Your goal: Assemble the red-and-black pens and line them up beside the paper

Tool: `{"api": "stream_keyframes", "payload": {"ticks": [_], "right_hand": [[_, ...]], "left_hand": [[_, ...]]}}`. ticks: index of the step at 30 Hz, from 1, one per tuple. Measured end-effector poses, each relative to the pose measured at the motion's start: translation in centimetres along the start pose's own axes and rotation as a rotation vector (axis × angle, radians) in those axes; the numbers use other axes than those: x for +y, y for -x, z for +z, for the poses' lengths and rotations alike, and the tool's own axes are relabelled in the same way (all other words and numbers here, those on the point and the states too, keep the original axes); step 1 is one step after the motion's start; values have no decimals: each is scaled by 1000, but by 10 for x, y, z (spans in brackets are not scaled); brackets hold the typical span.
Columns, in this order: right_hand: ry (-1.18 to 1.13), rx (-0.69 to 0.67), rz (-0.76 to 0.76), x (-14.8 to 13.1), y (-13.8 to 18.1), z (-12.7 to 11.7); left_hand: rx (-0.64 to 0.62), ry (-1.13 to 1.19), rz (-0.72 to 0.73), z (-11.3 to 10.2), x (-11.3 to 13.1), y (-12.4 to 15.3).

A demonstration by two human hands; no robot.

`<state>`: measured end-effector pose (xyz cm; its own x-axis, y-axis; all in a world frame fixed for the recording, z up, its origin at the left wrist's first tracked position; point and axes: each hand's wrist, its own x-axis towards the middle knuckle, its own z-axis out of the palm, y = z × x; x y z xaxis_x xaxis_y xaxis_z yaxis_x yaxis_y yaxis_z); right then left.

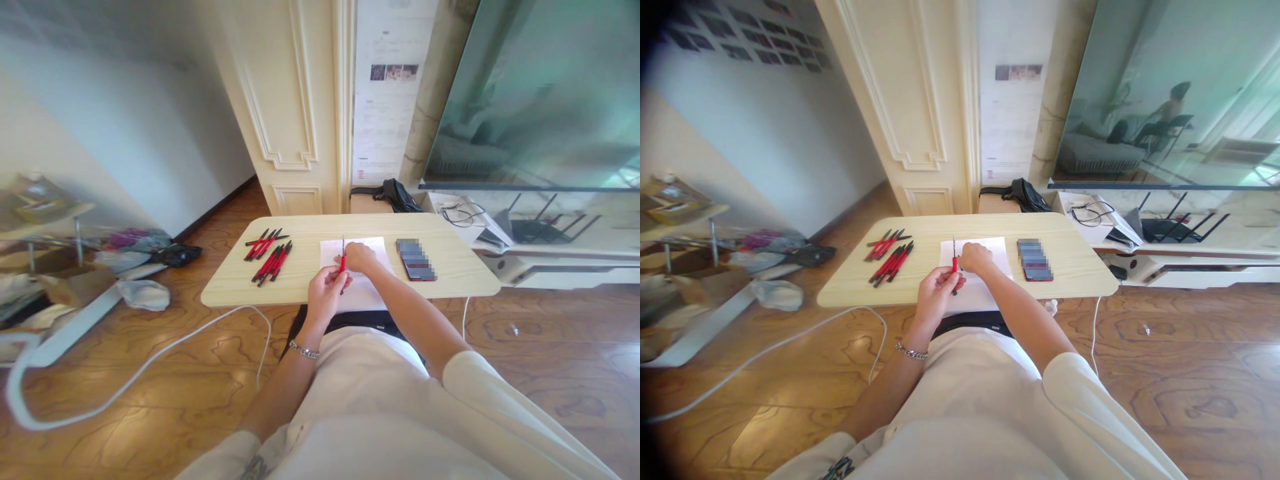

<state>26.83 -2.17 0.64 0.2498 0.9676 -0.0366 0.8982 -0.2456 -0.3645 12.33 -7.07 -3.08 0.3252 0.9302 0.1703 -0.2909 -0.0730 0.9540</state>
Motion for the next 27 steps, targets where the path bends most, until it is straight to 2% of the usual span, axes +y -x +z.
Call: {"api": "stream_keyframes", "payload": {"ticks": [4, 7, 9, 14, 17, 21, 27], "right_hand": [[19, -29, 6, -4, -8, 3], [-105, -3, 1, 4, -9, 2], [-314, 32, -33, 14, -6, -1], [-1095, 192, -114, 33, 10, -23], [-1343, 266, -136, 33, 22, -42], [-1393, 292, -170, 22, 35, -59], [-1337, 311, -177, 13, 44, -60]], "left_hand": [[6, -17, 7, 1, 2, 1], [7, -14, -2, 1, 4, 2], [2, -8, -12, 2, 4, 2], [-13, -2, -15, 5, 0, 3], [-45, -10, -3, 6, -4, 4], [-95, -28, 2, 7, -7, 6], [-105, -19, -13, 8, -7, 6]]}}
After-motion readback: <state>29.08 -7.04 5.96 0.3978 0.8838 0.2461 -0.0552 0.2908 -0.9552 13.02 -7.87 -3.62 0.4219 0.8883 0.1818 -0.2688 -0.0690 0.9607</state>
